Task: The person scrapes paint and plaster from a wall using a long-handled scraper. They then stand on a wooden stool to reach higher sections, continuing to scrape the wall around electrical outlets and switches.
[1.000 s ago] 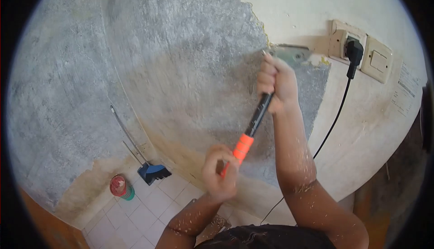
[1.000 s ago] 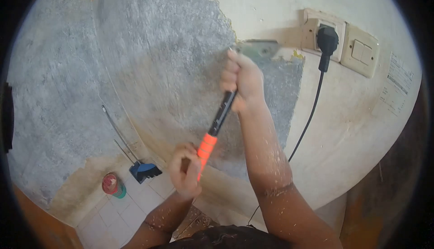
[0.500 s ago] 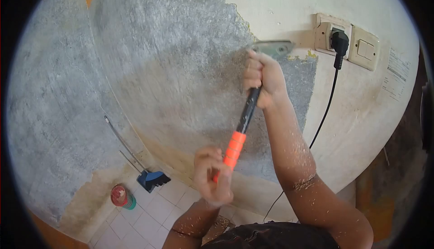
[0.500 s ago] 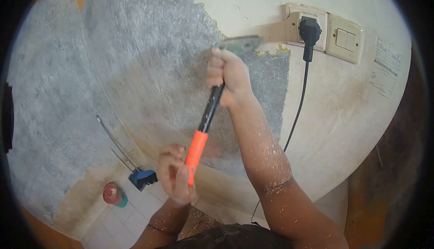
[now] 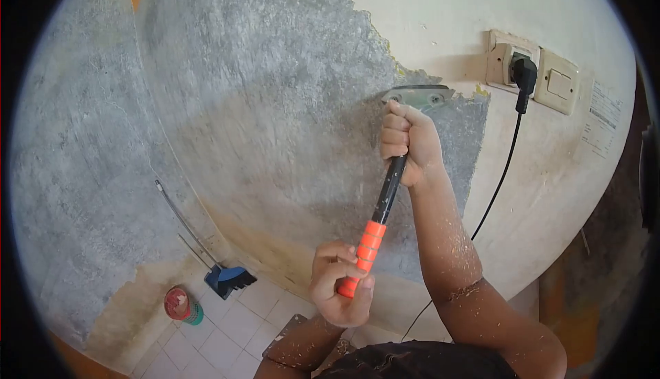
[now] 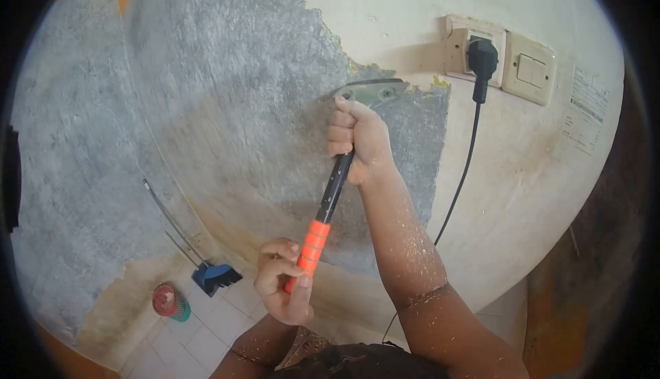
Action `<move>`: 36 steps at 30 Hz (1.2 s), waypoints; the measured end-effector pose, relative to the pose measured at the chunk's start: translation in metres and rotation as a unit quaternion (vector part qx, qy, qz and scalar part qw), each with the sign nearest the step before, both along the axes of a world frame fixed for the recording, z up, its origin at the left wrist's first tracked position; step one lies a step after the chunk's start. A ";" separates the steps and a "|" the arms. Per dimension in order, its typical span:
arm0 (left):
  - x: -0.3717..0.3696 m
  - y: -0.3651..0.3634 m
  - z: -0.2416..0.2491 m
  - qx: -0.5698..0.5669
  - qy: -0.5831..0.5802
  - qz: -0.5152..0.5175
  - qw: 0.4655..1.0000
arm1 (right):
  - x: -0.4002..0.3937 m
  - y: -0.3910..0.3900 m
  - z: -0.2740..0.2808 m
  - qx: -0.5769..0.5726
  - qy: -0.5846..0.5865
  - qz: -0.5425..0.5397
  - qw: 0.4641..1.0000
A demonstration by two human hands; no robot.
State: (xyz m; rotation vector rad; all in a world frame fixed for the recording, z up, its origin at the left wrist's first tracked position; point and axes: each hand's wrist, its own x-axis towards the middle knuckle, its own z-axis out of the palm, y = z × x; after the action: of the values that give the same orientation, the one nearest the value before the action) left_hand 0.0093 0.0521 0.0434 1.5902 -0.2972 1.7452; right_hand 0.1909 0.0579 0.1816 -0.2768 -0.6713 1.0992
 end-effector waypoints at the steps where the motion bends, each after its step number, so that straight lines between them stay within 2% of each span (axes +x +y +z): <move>1: 0.001 0.005 0.003 -0.005 0.058 0.035 0.998 | 0.004 0.005 0.004 -0.019 -0.032 -0.011 0.999; 2: 0.003 0.010 0.004 -0.012 0.116 0.068 0.991 | 0.002 0.009 0.013 -0.025 -0.031 -0.010 0.999; 4: 0.011 0.021 0.005 -0.056 0.104 0.070 0.991 | -0.006 0.019 0.031 -0.013 -0.098 -0.131 0.987; 6: 0.009 0.024 0.012 -0.057 0.063 0.081 0.993 | -0.002 0.020 0.028 0.004 -0.090 -0.112 0.990; 8: -0.005 0.013 0.007 -0.038 0.045 0.082 0.995 | -0.003 0.009 0.013 0.030 -0.004 -0.013 0.999; 9: -0.011 0.007 0.004 -0.022 0.025 0.070 0.997 | -0.004 0.004 0.003 0.019 0.025 0.000 1.000; 12: -0.007 0.012 0.006 -0.010 0.001 0.053 0.999 | 0.008 0.011 -0.003 0.067 -0.014 0.049 0.996; 13: -0.002 0.019 0.009 -0.042 0.037 0.068 0.996 | 0.004 0.014 0.009 0.048 -0.007 -0.007 0.999; 14: 0.002 0.024 0.011 -0.073 0.073 0.083 0.991 | 0.002 0.016 0.012 0.043 -0.001 -0.009 0.999; 16: 0.005 0.025 0.011 -0.063 0.088 0.091 0.990 | 0.002 0.019 0.018 0.062 -0.041 -0.050 0.996; 18: 0.003 0.021 0.004 -0.004 0.098 0.085 0.992 | 0.005 0.012 0.009 0.072 -0.037 -0.023 0.996; 20: 0.004 0.013 -0.012 0.003 0.080 0.062 0.995 | 0.006 0.004 -0.007 0.045 0.014 0.033 0.998; 22: 0.008 0.011 -0.014 0.005 0.092 0.024 0.995 | 0.006 0.005 -0.004 0.052 -0.002 0.022 0.998; 24: 0.016 0.025 -0.005 -0.001 0.147 0.045 0.988 | 0.009 0.014 0.008 0.021 -0.073 -0.061 0.995; 26: 0.033 0.042 -0.002 -0.070 0.091 0.078 0.990 | 0.001 0.021 0.019 0.000 -0.090 -0.102 0.991; 27: 0.032 0.047 -0.008 -0.101 0.086 0.025 0.991 | -0.001 0.022 0.023 0.004 -0.084 -0.101 0.991; 28: 0.032 0.046 -0.013 -0.097 0.085 0.022 0.991 | -0.001 0.022 0.026 0.009 -0.079 -0.101 0.992; 30: 0.031 0.037 -0.028 -0.140 0.033 -0.095 0.985 | 0.003 0.019 0.003 0.010 -0.059 -0.078 0.995; 31: 0.030 0.033 -0.045 -0.160 0.104 -0.097 0.977 | 0.003 0.018 -0.013 -0.010 -0.067 -0.094 0.993; 32: 0.027 0.029 -0.059 -0.169 0.106 -0.095 0.975 | 0.001 0.018 -0.032 -0.034 -0.075 -0.109 0.991; 33: 0.024 0.022 -0.074 -0.290 0.203 -0.150 0.923 | -0.005 0.017 -0.054 -0.047 -0.070 -0.104 0.991; 34: 0.017 0.015 -0.092 -0.407 0.293 -0.202 0.841 | -0.013 0.016 -0.078 -0.097 -0.097 -0.071 0.988; 35: 0.012 0.014 -0.120 -0.427 0.298 -0.197 0.830 | -0.020 0.017 -0.102 -0.149 -0.121 -0.033 0.981; 36: 0.007 0.015 -0.153 -0.445 0.355 -0.155 0.807 | -0.031 0.020 -0.126 -0.171 -0.110 -0.022 0.979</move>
State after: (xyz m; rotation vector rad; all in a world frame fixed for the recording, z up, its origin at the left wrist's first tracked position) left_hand 0.0159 0.0672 -0.1096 1.2350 0.5412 0.7134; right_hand 0.1601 0.0781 0.0561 -0.7137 -0.6646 1.1497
